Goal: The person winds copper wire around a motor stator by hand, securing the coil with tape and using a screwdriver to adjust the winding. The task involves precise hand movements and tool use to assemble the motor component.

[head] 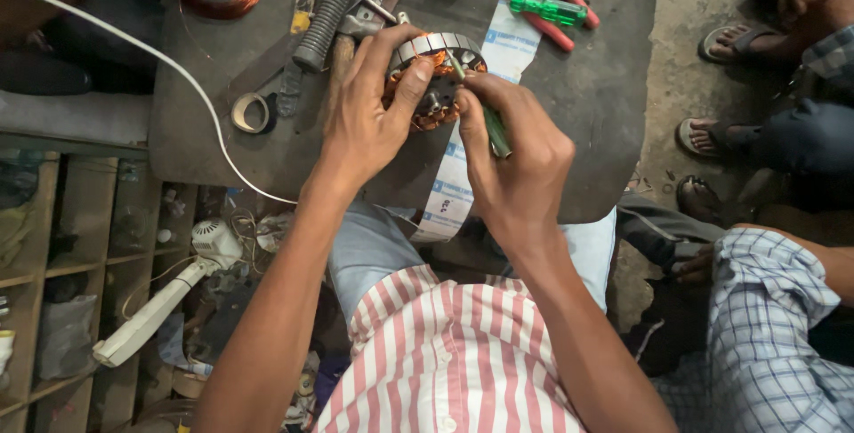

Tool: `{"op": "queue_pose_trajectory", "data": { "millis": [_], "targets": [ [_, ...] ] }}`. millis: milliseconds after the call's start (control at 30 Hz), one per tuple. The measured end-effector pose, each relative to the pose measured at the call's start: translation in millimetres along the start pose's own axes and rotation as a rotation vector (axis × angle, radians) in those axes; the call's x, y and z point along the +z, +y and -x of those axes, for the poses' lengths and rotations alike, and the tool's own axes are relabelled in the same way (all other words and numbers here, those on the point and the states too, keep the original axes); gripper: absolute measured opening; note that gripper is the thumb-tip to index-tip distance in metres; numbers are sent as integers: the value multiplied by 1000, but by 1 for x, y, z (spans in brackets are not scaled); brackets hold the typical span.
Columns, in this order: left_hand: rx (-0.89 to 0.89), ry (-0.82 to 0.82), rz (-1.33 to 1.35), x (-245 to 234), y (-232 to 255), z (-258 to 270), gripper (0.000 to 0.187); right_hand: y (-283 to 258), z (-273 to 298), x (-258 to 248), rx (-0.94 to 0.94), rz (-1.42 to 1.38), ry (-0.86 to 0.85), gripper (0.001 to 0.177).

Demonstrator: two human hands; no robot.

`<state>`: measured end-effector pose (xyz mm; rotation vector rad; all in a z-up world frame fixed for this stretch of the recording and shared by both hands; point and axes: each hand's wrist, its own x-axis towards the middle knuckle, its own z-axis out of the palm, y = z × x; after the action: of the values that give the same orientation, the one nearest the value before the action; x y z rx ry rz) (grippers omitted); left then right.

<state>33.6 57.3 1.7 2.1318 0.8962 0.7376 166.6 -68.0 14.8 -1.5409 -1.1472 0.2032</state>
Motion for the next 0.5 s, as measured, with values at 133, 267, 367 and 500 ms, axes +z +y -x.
{"op": "queue_pose_trajectory", "data": {
  "millis": [133, 267, 367, 500],
  "targets": [
    [-15, 12, -61, -1, 1, -1, 40, 7, 8, 11, -59, 20, 45, 21],
    [10, 23, -142, -1, 4, -3, 39, 18, 17, 26, -156, 31, 87, 31],
    [20, 28, -164, -3, 8, -1, 38, 25, 19, 30, -173, 24, 108, 31],
    [45, 19, -216, -5, 12, -2, 37, 23, 21, 27, -111, -10, 102, 29]
  ]
}}
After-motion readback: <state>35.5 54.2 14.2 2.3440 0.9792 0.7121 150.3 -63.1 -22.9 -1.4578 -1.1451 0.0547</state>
